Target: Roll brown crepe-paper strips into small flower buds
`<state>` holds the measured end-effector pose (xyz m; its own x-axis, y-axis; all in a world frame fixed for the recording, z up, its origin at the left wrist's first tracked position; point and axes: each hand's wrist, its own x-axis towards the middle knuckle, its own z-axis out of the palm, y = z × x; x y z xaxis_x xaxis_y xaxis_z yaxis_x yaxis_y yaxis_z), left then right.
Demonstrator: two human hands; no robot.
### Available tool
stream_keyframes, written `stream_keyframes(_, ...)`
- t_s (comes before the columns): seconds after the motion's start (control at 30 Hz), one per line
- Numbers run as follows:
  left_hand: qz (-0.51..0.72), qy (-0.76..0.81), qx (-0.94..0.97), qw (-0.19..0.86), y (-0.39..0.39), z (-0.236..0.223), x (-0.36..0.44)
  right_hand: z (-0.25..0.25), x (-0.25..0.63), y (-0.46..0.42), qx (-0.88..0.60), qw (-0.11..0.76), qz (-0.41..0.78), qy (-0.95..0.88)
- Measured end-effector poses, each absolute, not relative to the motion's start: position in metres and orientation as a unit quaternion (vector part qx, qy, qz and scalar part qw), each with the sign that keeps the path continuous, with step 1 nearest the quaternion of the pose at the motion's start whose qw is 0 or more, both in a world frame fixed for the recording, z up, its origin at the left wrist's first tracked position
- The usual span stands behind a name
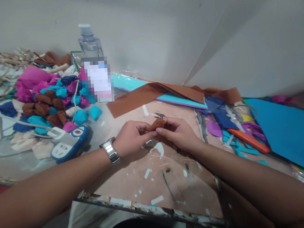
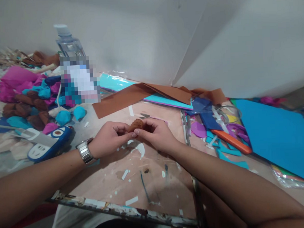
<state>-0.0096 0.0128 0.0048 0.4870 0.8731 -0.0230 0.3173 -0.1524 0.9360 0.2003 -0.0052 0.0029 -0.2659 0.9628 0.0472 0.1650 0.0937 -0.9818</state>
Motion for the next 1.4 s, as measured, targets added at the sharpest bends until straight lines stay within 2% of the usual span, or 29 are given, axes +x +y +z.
stream_keyframes(0.27, 0.268, 0.401, 0.715, 0.505, 0.013, 0.007, -0.011, 0.003, 0.201, -0.003, -0.463, 0.398, 0.476, -0.633)
stream_keyframes(0.4, 0.289, 0.392, 0.681, 0.548, 0.015, 0.007, -0.011, -0.001, 0.201, -0.003, -0.452, 0.411, 0.515, -0.601)
stream_keyframes(0.5, 0.293, 0.394, 0.657, 0.571, 0.015, 0.006, -0.01, -0.002, 0.201, -0.002, -0.453, 0.404, 0.496, -0.621)
stream_keyframes(0.73, 0.288, 0.386, 0.687, 0.544, 0.014, 0.009, -0.011, 0.0, 0.201, 0.001, -0.45, 0.387, 0.503, -0.628)
stream_keyframes(1.03, 0.278, 0.387, 0.707, 0.522, 0.014, 0.008, -0.013, -0.002, 0.2, 0.003, -0.453, 0.392, 0.456, -0.658)
stream_keyframes(1.17, 0.289, 0.405, 0.665, 0.557, 0.014, 0.008, -0.013, -0.003, 0.2, 0.004, -0.45, 0.409, 0.446, -0.656)
stream_keyframes(1.3, 0.293, 0.416, 0.591, 0.626, 0.016, 0.007, -0.012, -0.009, 0.2, 0.001, -0.447, 0.462, 0.451, -0.619)
stream_keyframes(1.4, 0.295, 0.408, 0.552, 0.665, 0.017, 0.006, -0.012, -0.012, 0.203, -0.002, -0.43, 0.485, 0.395, -0.651)
